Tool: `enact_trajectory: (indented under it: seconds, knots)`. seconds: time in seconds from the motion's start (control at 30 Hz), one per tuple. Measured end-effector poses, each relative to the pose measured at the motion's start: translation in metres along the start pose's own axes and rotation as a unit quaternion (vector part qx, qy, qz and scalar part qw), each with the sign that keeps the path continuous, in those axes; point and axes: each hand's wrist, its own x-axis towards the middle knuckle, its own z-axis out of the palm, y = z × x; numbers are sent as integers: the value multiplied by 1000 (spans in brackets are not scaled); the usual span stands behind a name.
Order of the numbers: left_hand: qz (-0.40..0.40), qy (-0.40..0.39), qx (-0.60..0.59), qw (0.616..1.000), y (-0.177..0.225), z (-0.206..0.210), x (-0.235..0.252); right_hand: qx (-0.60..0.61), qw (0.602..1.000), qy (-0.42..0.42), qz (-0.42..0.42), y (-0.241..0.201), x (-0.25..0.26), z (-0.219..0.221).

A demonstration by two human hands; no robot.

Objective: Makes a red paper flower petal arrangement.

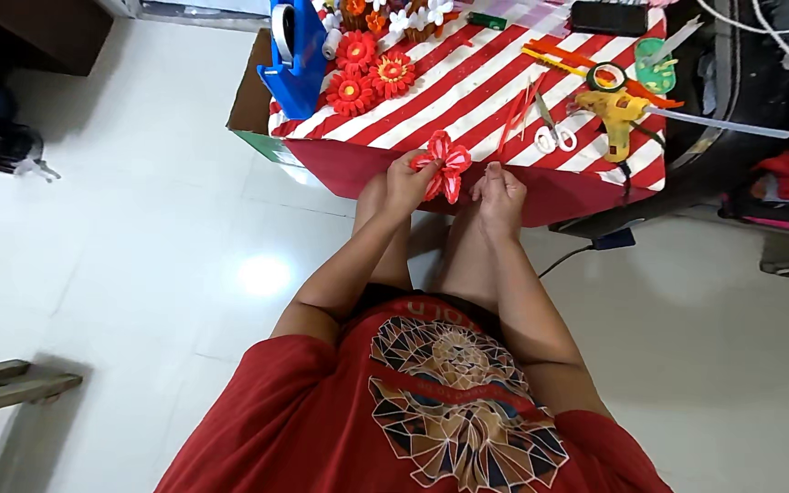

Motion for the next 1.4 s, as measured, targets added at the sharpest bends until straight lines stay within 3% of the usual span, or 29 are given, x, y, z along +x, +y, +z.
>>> enact_trajectory:
  seconds: [0.13,0.3,0.43,0.53,0.67,0.73,0.9,1.13,1.4]
  knots:
    - [-14,7,8,1000,-4,-2,2,-46,997,-58,-14,-3,0,-4]
    - [-22,3,19,1000,0,-1,1,-58,998,0,-4,-1,1,-2]
    - [-15,-4,28,999,2,-1,3,-41,997,-68,-11,-2,-1,-8]
    - [-8,2,34,999,4,2,10,-41,999,-11,-14,1,0,-6]
    - [-17,18,10,1000,17,4,23,-9,998,-59,-20,-8,9,-6]
    - [-24,19,-5,1000,25,3,35,-9,999,-33,-22,-17,22,2]
    - [-27,12,14,999,41,2,78,-32,995,-97,-6,-44,71,18]
    - [55,32,36,997,38,31,150,-67,994,-83,-2,-49,155,35]
    - [76,-39,26,996,-3,53,168,-167,984,-61,30,-4,187,13]
